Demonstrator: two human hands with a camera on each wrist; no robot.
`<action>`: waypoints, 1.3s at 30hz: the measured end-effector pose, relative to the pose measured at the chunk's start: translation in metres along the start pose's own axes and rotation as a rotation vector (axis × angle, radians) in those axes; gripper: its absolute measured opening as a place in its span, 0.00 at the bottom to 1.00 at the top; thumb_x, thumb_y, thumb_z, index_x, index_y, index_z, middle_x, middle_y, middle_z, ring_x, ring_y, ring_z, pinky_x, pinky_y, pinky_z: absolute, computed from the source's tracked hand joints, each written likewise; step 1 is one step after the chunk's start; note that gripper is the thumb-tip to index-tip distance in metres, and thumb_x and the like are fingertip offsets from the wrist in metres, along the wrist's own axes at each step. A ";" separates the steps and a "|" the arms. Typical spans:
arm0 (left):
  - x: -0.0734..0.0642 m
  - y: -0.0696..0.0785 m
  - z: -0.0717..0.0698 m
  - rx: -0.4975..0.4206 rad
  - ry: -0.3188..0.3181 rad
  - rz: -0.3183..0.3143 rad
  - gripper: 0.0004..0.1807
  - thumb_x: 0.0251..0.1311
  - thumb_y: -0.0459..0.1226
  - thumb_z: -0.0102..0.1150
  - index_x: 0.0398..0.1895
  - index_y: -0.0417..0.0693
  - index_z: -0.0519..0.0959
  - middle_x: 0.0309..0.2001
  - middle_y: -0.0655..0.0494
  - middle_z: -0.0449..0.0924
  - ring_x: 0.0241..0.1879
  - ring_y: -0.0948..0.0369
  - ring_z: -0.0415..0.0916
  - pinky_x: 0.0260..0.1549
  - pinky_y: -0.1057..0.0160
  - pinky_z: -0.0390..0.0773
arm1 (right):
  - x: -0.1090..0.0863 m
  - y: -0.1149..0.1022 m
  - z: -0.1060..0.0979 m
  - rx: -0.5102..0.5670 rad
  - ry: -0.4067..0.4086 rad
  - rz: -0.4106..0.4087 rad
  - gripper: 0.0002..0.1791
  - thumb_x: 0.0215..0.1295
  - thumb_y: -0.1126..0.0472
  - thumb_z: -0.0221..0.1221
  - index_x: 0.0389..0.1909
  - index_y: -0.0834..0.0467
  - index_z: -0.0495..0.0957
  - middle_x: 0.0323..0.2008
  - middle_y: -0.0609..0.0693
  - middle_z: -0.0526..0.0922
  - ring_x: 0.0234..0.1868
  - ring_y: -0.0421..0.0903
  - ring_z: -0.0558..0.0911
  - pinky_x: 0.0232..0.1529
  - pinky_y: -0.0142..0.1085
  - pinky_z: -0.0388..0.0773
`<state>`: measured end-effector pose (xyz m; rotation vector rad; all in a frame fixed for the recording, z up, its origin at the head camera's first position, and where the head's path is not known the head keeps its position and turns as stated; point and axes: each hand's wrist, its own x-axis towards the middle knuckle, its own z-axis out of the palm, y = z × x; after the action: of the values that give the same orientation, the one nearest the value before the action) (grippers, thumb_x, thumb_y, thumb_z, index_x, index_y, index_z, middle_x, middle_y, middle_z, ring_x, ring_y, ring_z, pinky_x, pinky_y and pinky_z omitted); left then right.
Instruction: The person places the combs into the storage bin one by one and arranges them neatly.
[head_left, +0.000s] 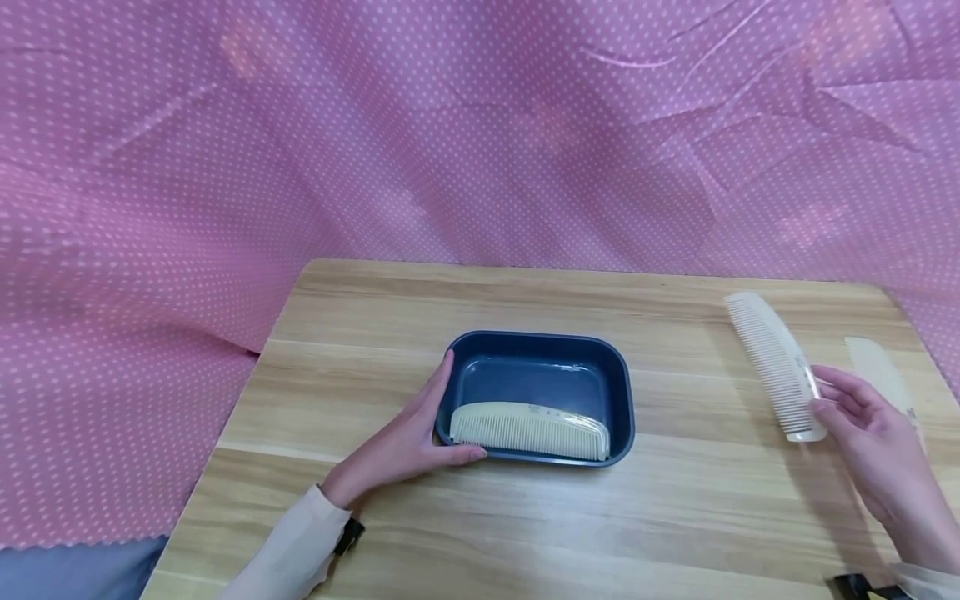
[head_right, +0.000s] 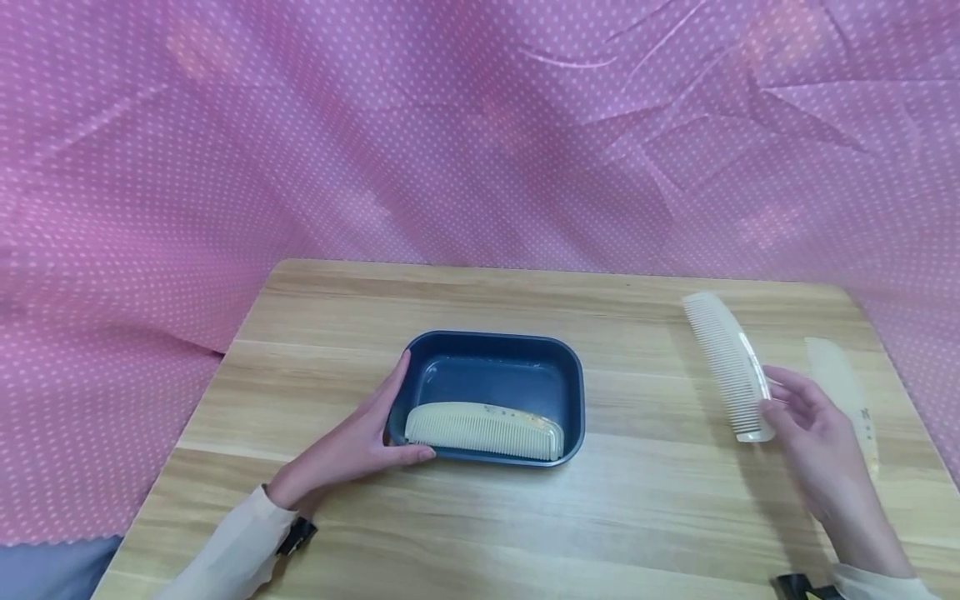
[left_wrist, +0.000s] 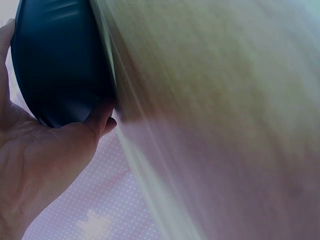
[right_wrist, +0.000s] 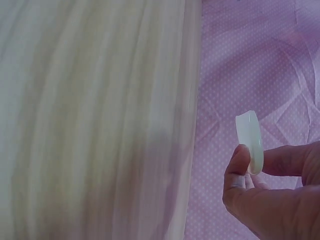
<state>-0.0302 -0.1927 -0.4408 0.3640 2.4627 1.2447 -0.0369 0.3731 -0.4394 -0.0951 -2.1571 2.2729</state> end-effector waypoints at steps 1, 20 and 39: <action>0.000 0.000 0.000 -0.001 0.001 -0.001 0.75 0.60 0.63 0.78 0.89 0.71 0.25 0.88 0.67 0.28 0.86 0.58 0.36 0.79 0.40 0.53 | 0.000 0.001 0.002 0.034 -0.007 -0.003 0.28 0.79 0.79 0.55 0.64 0.47 0.84 0.49 0.39 0.86 0.49 0.30 0.83 0.48 0.18 0.77; 0.001 0.001 0.000 0.001 0.000 0.001 0.75 0.59 0.63 0.79 0.89 0.72 0.25 0.88 0.68 0.28 0.86 0.59 0.36 0.79 0.41 0.52 | 0.005 -0.006 0.037 0.224 -0.135 0.063 0.24 0.80 0.81 0.51 0.63 0.58 0.87 0.55 0.46 0.89 0.55 0.35 0.85 0.53 0.24 0.80; 0.001 0.000 0.000 -0.011 -0.001 0.005 0.75 0.60 0.62 0.79 0.89 0.71 0.25 0.88 0.67 0.29 0.86 0.59 0.36 0.79 0.41 0.52 | 0.007 -0.017 0.071 0.102 -0.202 0.116 0.20 0.81 0.76 0.57 0.63 0.58 0.87 0.51 0.46 0.90 0.51 0.37 0.86 0.47 0.27 0.84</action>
<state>-0.0308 -0.1925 -0.4410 0.3681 2.4544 1.2591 -0.0483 0.3039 -0.4190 0.0110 -2.1732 2.5552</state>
